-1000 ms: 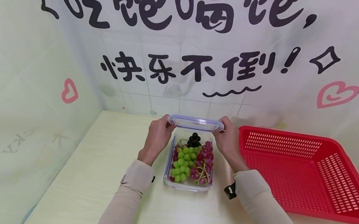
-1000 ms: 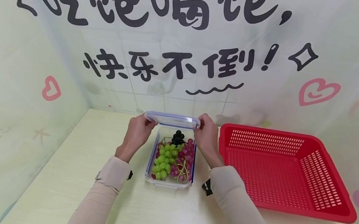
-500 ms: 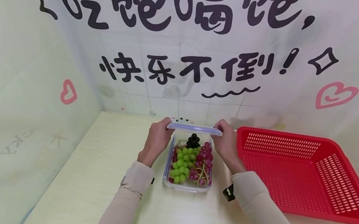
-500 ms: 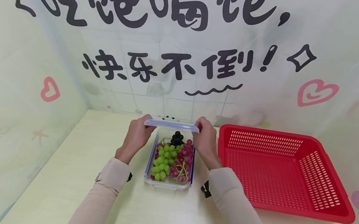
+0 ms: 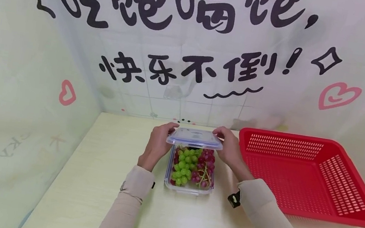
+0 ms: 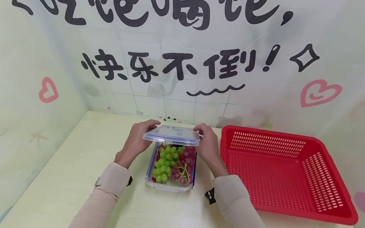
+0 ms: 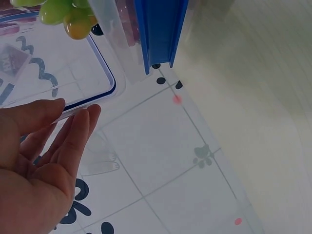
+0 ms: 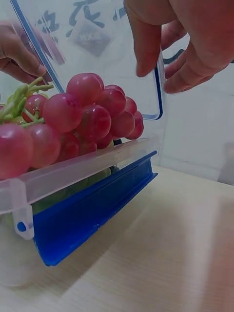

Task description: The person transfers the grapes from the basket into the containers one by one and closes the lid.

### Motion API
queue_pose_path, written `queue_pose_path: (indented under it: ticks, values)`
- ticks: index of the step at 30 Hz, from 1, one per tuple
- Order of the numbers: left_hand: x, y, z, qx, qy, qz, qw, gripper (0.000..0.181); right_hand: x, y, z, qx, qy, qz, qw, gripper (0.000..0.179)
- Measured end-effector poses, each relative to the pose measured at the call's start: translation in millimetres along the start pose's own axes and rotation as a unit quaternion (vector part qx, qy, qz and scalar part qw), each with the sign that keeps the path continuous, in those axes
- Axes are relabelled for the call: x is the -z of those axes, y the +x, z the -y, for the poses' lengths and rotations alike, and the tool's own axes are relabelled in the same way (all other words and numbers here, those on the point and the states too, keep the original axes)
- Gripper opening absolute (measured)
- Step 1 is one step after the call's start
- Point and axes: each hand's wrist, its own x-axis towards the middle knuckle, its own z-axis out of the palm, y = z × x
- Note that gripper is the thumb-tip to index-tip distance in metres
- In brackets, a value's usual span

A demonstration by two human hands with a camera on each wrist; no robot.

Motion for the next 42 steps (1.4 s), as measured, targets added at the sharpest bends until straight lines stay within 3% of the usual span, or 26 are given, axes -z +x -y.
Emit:
queue_pose_path:
  ticks: [5,9,15,19,23,35,42]
  values:
    - [0.1,0.9,-0.1,-0.008,0.028,0.027,0.9992,0.034,4,-4.0,-1,-0.034,0.038,0.031,0.9982,0.052]
    - [-0.1,0.0,0.7,-0.02,0.049,0.027,0.9982,0.035,8,-6.4,-2,-0.057,0.084,0.045,0.9938,0.051]
    - [0.5,-1.9,4.6,-0.034,0.044,0.018,0.9983,0.034,10,-8.2,-1,-0.117,0.182,0.039,0.9755,0.039]
    - [-2.4,-3.3,9.1,-0.037,0.043,0.021,0.9982,0.034,7,-9.1,2,-0.159,0.211,0.026,0.9641,0.035]
    - [-6.1,-6.1,11.9,-0.036,0.048,0.03,0.9977,0.037,3,-10.9,3,-0.179,0.196,0.031,0.9635,0.04]
    - [-10.6,-14.4,16.7,-0.026,0.023,0.034,0.9988,0.04,-6,-18.6,1,-0.187,0.156,0.019,0.9698,0.039]
    - [-16.7,-19.2,20.7,-0.028,0.007,0.031,0.9991,0.038,-13,-23.9,-2,-0.168,0.148,-0.003,0.9746,0.035]
